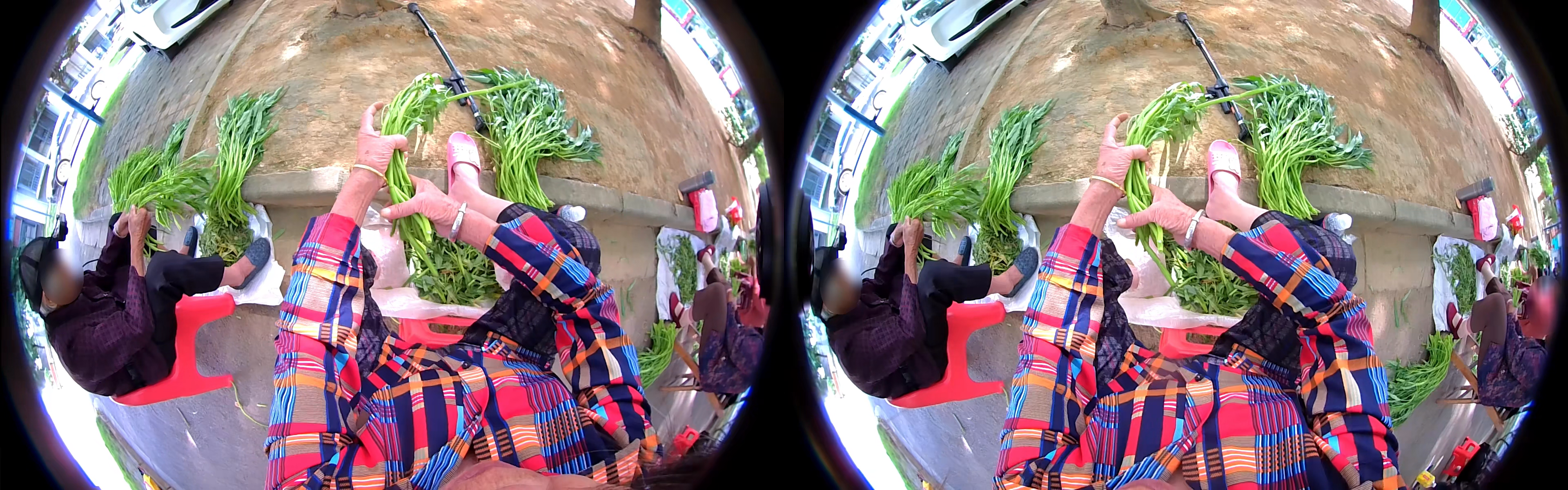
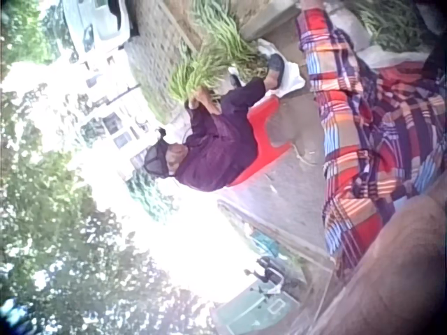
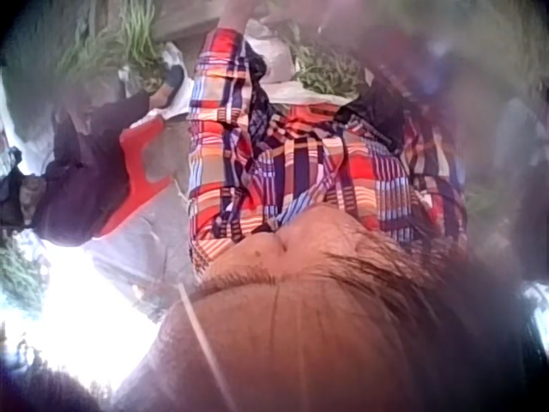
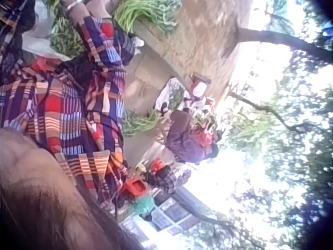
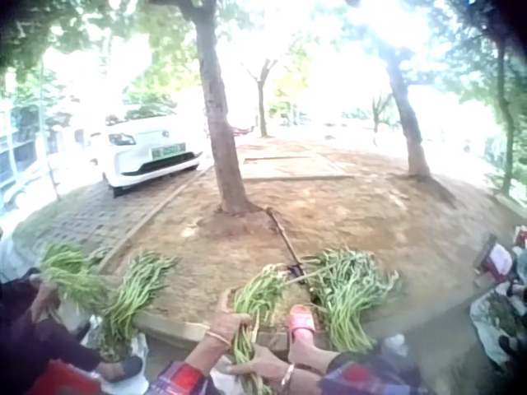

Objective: The person trims green vegetables by hand, pulling leaves and stems apart and placing them into a plastic bag. They handle multiple bunches of the vegetables while seated outdoors near a parked car.

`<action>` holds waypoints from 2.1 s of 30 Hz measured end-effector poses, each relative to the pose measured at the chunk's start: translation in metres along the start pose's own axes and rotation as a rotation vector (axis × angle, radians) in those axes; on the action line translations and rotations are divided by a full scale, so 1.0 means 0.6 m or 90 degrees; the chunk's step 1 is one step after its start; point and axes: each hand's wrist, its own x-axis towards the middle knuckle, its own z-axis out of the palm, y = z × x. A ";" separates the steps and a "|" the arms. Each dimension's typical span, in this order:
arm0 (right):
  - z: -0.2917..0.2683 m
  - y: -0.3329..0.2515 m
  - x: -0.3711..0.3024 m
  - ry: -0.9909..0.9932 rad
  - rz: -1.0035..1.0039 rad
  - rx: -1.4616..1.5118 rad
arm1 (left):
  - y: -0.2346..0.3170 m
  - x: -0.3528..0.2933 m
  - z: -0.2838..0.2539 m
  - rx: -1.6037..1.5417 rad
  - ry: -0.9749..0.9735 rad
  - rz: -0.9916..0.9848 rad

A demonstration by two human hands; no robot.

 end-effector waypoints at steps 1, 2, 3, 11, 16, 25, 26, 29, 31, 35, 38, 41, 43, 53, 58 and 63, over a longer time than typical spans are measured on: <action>-0.001 -0.002 -0.003 -0.018 -0.001 0.037 | 0.000 0.001 0.002 0.009 -0.002 -0.008; -0.003 -0.002 -0.005 -0.036 -0.001 0.074 | -0.001 0.001 0.005 0.017 -0.005 -0.015; -0.004 0.000 -0.006 -0.038 0.005 0.089 | -0.002 0.001 0.005 0.020 0.001 -0.025; -0.008 0.015 -0.004 0.011 0.014 0.129 | -0.008 0.003 -0.004 0.081 -0.010 -0.150; -0.013 0.005 -0.005 -0.027 0.016 0.173 | -0.009 0.004 -0.011 0.118 -0.084 -0.167; -0.037 -0.037 -0.028 -0.085 0.021 0.232 | 0.068 -0.033 -0.026 0.566 -0.105 0.281; -0.040 -0.041 -0.031 -0.088 0.023 0.239 | 0.078 -0.038 -0.022 0.601 -0.115 0.374; -0.046 -0.052 -0.037 -0.113 0.036 0.269 | 0.101 -0.066 -0.012 0.739 -0.141 0.564; -0.049 -0.058 -0.043 -0.115 0.039 0.293 | 0.105 -0.095 0.006 0.871 -0.164 0.568; -0.048 -0.060 -0.055 -0.153 0.039 0.301 | 0.086 -0.110 0.037 0.882 -0.245 0.660; -0.044 -0.062 -0.061 -0.193 0.070 0.321 | 0.077 -0.104 0.036 0.887 -0.325 0.683; -0.061 -0.056 -0.058 -0.226 0.067 0.272 | 0.075 -0.102 0.047 0.744 -0.343 0.685; -0.041 -0.081 -0.077 -0.243 0.076 0.213 | 0.079 -0.110 0.046 0.699 -0.329 0.690; -0.079 -0.076 -0.070 -0.345 0.054 0.225 | 0.075 -0.110 0.050 0.530 -0.295 0.447; -0.056 -0.090 -0.085 -0.298 0.062 0.172 | 0.072 -0.109 0.043 0.492 -0.267 0.381; -0.045 -0.106 -0.103 -0.294 0.040 0.185 | 0.079 -0.104 0.037 0.504 -0.294 0.358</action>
